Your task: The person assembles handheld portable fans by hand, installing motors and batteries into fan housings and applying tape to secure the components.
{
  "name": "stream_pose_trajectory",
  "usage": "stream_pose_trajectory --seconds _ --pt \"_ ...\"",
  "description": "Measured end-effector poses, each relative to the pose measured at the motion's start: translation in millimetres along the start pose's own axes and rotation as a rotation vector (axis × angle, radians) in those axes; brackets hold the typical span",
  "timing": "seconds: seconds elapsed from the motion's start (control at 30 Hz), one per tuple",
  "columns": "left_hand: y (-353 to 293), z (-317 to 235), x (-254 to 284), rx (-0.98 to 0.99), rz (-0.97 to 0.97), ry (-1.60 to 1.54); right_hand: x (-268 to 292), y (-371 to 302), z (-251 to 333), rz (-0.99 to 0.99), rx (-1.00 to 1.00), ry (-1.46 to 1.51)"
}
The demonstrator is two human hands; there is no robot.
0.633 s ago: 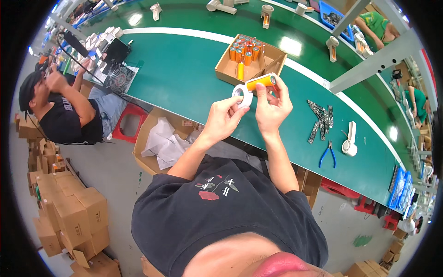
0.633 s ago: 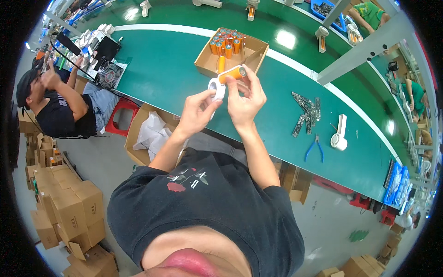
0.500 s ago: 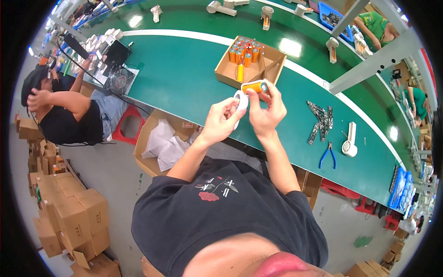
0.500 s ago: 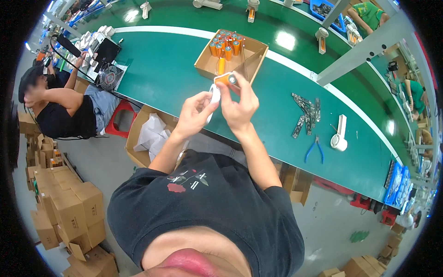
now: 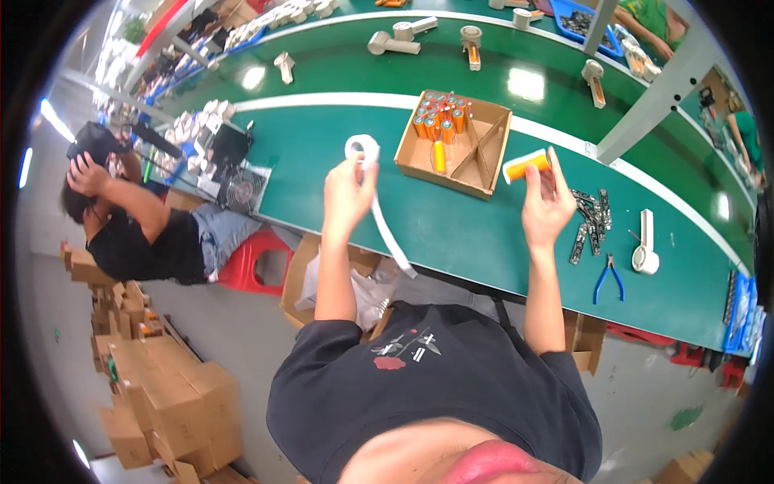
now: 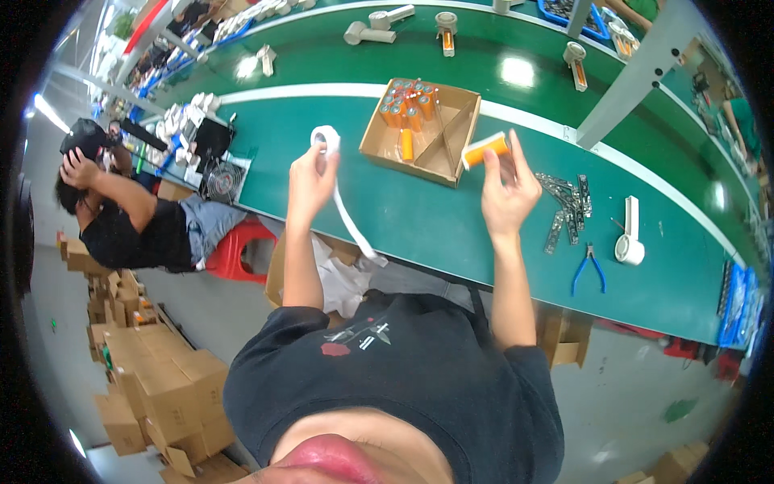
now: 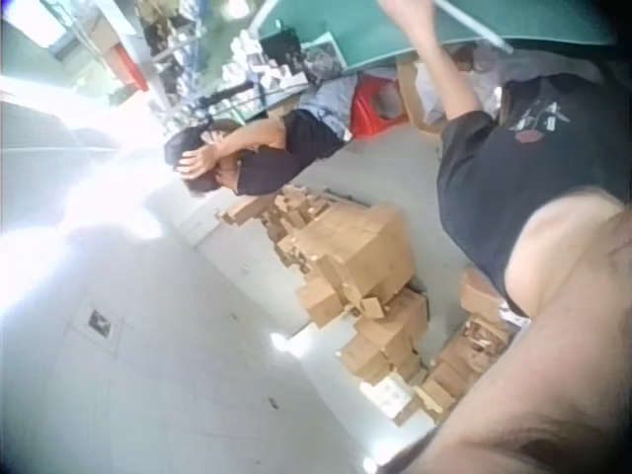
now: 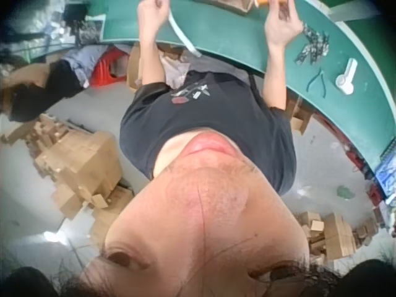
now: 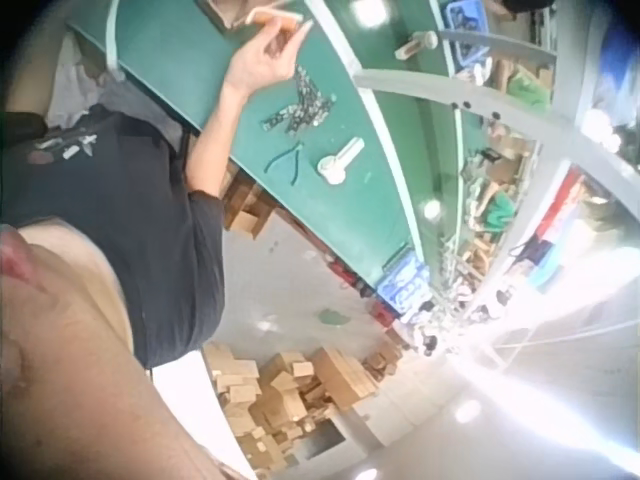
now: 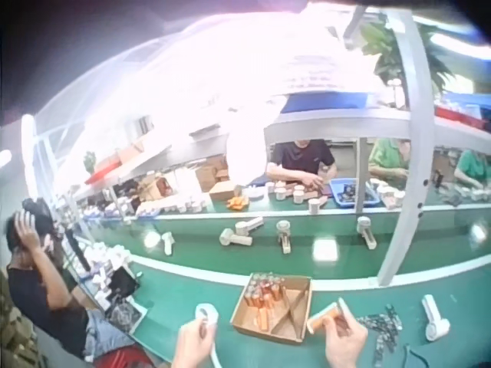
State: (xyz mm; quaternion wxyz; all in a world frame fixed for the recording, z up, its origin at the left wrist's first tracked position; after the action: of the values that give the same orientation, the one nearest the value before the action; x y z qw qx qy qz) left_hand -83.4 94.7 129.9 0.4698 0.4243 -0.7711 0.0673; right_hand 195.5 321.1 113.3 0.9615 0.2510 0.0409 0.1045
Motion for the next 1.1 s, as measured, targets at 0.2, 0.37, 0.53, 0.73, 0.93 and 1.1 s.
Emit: stream_pose_trajectory --seconds 0.2,0.37,0.53,0.73,0.93,1.1 --pt "74 84 -62 0.147 0.361 0.371 80 -72 -65 -0.012 -0.452 0.052" --pt "172 15 -87 -0.262 0.089 0.055 109 -110 -65 -0.159 -0.444 -0.042" --pt "290 12 -195 0.007 0.305 0.016 105 -106 -69 -0.153 -0.491 -0.104" --pt "339 13 -228 0.171 0.306 0.094 102 -103 -66 -0.120 -0.461 -0.178" --pt "347 21 -244 0.260 0.178 0.059 114 -112 -75 -0.199 -0.483 -0.238" --pt "346 30 -232 0.447 0.099 -0.412 114 -108 -71 -0.164 -0.464 -0.200"
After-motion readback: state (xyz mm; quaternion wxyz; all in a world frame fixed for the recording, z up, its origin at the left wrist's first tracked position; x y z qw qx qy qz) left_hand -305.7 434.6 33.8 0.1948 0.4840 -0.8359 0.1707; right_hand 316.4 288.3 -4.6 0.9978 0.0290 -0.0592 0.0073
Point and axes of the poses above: each hand's wrist, its own y-axis towards the middle knuckle, its own x-axis out of the back of the hand, z = x × y, the point moved 9 cm from there along y, towards the middle knuckle, and after that the axes turned 3 degrees about -y, right-handed, at the moved point
